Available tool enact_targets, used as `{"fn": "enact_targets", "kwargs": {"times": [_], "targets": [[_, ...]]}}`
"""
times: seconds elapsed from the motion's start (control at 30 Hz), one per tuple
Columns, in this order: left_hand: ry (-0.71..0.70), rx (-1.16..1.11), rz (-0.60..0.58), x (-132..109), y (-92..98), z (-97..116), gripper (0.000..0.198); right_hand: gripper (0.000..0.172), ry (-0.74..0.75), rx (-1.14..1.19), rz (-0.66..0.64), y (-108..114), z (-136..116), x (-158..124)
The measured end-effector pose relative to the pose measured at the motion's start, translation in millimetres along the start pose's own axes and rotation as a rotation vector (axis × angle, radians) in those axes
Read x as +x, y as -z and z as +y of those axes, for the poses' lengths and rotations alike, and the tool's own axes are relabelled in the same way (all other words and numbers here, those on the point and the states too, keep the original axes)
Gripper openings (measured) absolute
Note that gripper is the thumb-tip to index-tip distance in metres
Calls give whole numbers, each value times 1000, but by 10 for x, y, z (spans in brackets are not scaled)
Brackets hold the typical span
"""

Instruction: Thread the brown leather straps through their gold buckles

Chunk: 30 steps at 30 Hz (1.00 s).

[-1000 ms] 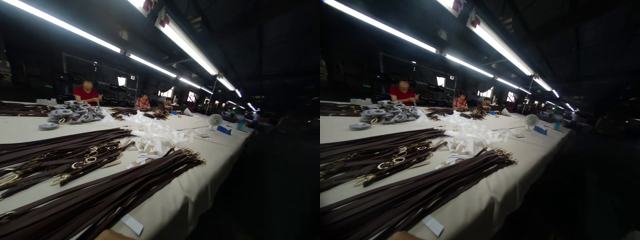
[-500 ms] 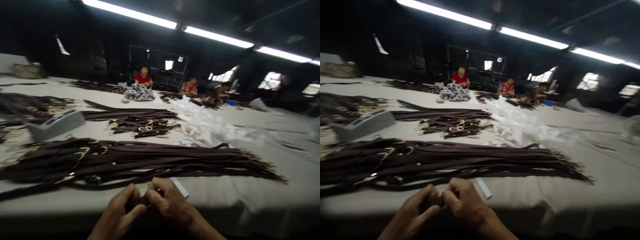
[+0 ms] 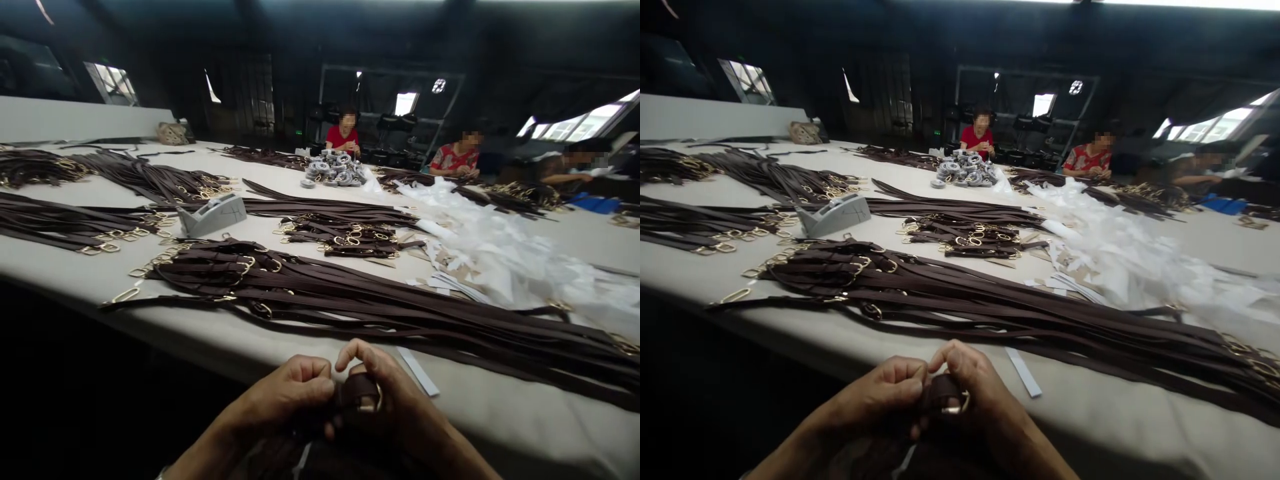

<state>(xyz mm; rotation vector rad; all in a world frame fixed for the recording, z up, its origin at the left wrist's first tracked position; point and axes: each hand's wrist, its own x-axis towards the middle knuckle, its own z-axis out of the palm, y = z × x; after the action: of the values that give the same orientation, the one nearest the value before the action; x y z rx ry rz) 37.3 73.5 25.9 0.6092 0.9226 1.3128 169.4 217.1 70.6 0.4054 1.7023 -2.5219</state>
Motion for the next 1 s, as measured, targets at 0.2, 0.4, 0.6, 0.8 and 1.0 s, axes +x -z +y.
{"fn": "enact_targets", "kwargs": {"times": [0.2, 0.4, 0.6, 0.8, 1.0], "targets": [[-66, -19, 38, -166, 85, -27, 49, 46, -3, 70, 187, 123, 61, -11], [-64, 130, 154, -280, 204, 32, 49, 50, -68, -313, 250, 323, -86, -75], [-87, 376, 179, -140, 129, 243, 33, 48, -132, -999, -59, 118, -329, 17], [-143, 276, 191, -128, 82, 353, 24, 65, -193, -551, -1, 33, -279, 200], [-321, 549, 395, -135, -36, 340, 23, 67, -217, -547, 133, 153, -189, 306]]}}
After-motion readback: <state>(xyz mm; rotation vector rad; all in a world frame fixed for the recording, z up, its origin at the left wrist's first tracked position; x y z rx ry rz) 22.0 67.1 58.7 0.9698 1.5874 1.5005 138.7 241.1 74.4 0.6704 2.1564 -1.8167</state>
